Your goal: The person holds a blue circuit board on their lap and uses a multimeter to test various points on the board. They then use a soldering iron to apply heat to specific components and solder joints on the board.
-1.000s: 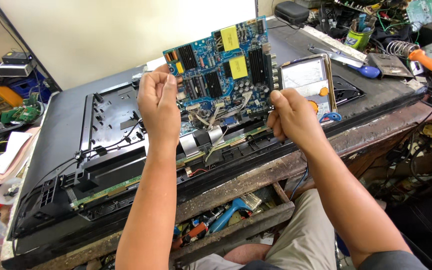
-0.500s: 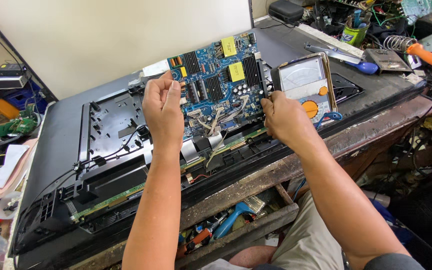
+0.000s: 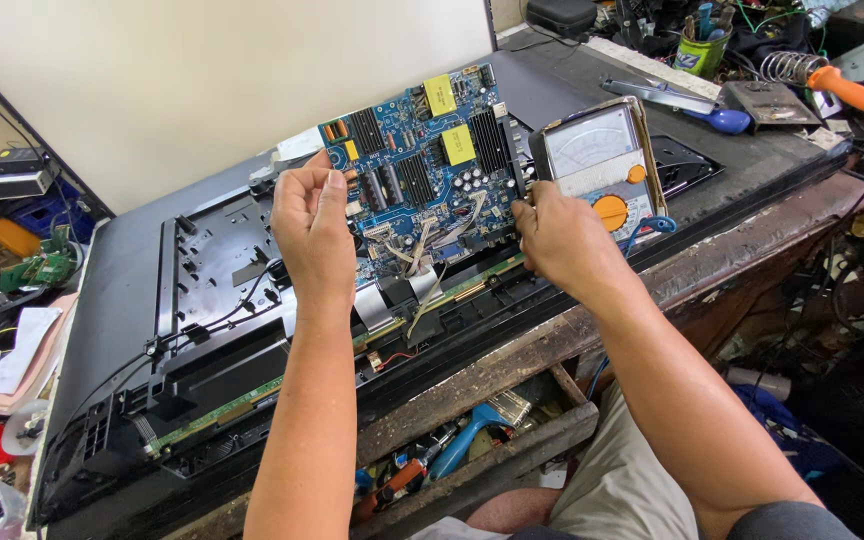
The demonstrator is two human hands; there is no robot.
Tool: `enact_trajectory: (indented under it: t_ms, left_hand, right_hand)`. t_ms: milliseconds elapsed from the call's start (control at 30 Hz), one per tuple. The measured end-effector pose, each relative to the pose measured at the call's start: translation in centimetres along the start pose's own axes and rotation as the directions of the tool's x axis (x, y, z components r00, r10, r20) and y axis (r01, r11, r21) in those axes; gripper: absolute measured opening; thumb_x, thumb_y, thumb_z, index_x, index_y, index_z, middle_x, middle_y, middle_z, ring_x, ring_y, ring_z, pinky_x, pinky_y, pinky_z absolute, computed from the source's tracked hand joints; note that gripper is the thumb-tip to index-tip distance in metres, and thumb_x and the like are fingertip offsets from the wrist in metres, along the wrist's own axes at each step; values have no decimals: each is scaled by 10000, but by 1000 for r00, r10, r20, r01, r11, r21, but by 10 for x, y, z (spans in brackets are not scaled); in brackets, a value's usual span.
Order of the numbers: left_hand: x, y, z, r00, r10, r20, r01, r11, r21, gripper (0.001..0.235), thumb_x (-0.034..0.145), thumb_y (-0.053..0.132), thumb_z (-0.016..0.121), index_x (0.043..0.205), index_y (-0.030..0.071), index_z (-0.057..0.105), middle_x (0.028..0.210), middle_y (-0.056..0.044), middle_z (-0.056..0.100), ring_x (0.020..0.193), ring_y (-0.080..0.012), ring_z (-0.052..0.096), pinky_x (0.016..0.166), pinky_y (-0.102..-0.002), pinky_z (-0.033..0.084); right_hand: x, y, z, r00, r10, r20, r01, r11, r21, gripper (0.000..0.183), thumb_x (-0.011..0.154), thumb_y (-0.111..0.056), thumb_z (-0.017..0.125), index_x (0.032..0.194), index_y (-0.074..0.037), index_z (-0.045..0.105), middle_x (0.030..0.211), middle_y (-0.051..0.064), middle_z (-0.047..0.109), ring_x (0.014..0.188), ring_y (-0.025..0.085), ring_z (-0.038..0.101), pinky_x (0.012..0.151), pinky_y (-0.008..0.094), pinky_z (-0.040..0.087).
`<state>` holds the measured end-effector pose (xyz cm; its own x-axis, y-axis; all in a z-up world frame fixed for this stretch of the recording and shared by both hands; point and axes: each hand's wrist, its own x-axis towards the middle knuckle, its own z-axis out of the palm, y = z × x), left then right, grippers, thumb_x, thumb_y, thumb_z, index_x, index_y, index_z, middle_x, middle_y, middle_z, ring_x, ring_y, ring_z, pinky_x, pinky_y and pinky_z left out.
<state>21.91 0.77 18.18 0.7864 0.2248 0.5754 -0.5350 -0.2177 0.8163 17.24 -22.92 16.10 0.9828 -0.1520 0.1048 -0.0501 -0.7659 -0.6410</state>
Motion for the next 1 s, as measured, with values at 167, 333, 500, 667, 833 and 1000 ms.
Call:
enact_trajectory:
  t_ms: [167, 333, 500, 667, 833, 1000]
  left_hand:
    - [7, -2, 5, 1000, -9, -3, 9, 1000, 10, 122, 1045, 223, 569, 1054, 116, 627, 1357, -280, 587, 1328, -423, 591, 1118, -553, 443]
    - [24, -18, 16, 994, -103, 35, 99, 989, 109, 109, 1010, 243, 590, 990, 149, 641, 1287, -193, 650, 1211, -312, 632, 1065, -520, 467]
    - [43, -31, 34, 977, -180, 113, 160, 973, 165, 131, 991, 209, 599, 1033, 101, 660, 963, -87, 587, 957, -230, 593, 876, -455, 509]
    - [56, -46, 48, 959, -248, 137, 211, 948, 239, 99, 984, 199, 609, 1010, 120, 661, 888, -43, 568, 879, -208, 597, 799, -431, 515]
    - [54, -49, 47, 964, -234, 123, 186, 932, 313, 101, 950, 210, 632, 974, 122, 676, 939, -59, 625, 917, -212, 633, 825, -425, 509]
    - [34, -33, 34, 991, -90, 99, 53, 942, 332, 101, 971, 182, 603, 983, 111, 675, 1105, -117, 689, 991, -248, 657, 879, -408, 514]
  right_hand:
    - [-4, 16, 14, 994, -78, -79, 76, 997, -27, 556, 1067, -406, 450, 1431, 4, 541, 881, 231, 766, 931, 469, 753, 898, 597, 566]
    - [-13, 24, 23, 996, -57, -62, 58, 998, 19, 608, 1024, -343, 501, 1486, 51, 457, 946, 271, 760, 1010, 526, 714, 924, 666, 541]
    - [0, 48, 37, 998, -32, -49, 32, 999, 4, 603, 1007, -408, 546, 1435, 15, 514, 919, 177, 782, 1005, 456, 736, 929, 612, 554]
    - [-16, 40, 28, 1000, 12, -29, -11, 1000, 25, 617, 1003, -457, 553, 1443, -26, 525, 973, 164, 779, 1054, 433, 723, 947, 590, 552]
    - [-75, 7, -13, 997, -3, 81, -9, 990, 141, 672, 1023, -386, 564, 1585, -40, 436, 1006, 186, 795, 1006, 386, 764, 897, 542, 597]
    - [-88, 114, 16, 837, -249, -487, 369, 914, 166, 200, 919, -210, 786, 1100, -136, 828, 856, 79, 782, 760, 286, 750, 706, 375, 590]
